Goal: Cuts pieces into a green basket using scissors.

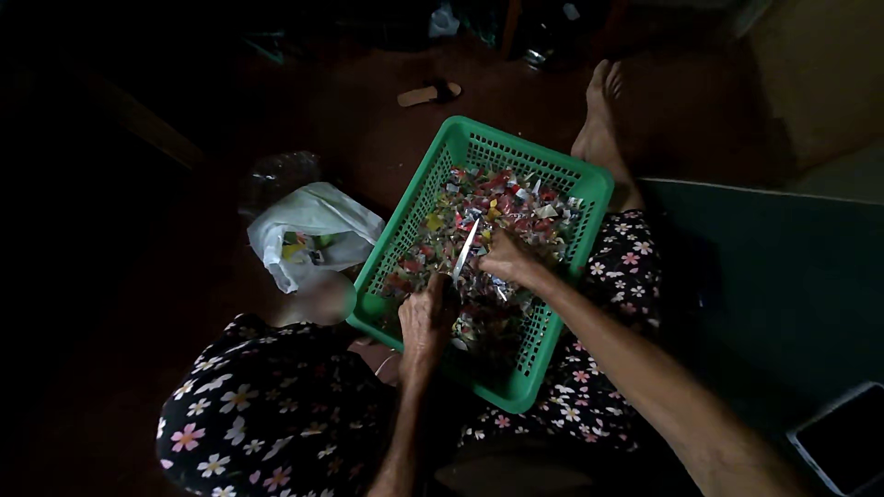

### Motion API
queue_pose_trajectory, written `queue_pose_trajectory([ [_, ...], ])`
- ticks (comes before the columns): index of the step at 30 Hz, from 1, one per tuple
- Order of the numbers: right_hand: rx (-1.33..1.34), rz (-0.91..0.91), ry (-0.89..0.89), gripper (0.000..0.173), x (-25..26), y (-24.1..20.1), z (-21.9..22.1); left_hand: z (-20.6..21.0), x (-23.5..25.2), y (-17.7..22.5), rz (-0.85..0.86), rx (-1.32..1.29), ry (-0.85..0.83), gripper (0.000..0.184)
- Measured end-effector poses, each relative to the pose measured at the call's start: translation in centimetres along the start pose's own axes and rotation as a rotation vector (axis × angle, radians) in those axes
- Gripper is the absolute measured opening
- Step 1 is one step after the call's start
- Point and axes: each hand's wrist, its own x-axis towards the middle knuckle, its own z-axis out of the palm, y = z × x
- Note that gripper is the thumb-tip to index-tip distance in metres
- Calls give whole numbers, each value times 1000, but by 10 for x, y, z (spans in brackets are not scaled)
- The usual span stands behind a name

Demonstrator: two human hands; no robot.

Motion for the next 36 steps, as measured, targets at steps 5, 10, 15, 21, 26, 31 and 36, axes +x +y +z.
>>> queue_pose_trajectory([
  [5, -13, 22, 31, 40, -4, -1, -8, -9, -4, -9, -10, 1, -177, 39],
  [10, -50, -62, -28, 39, -13, 0, 6, 3, -1, 2, 35, -25, -160, 45],
  [15, -103, -22, -53, 33, -16, -4, 6, -4, 3, 2, -70, 61, -118, 24],
  [21, -415, -333, -287, 79, -25, -6, -30, -31, 1, -1, -177, 220, -305, 40],
  [26, -367, -179, 88, 70, -7, 16, -74, -37, -2, -33, -85, 94, 107, 41],
  [31, -421, 24, 220, 73, 19, 45, -34, -20, -10, -40, -45, 68, 290, 40],
  [36, -140, -312, 330, 45, -1, 25, 23, -4, -13, -30, 42, 15, 386, 39],
])
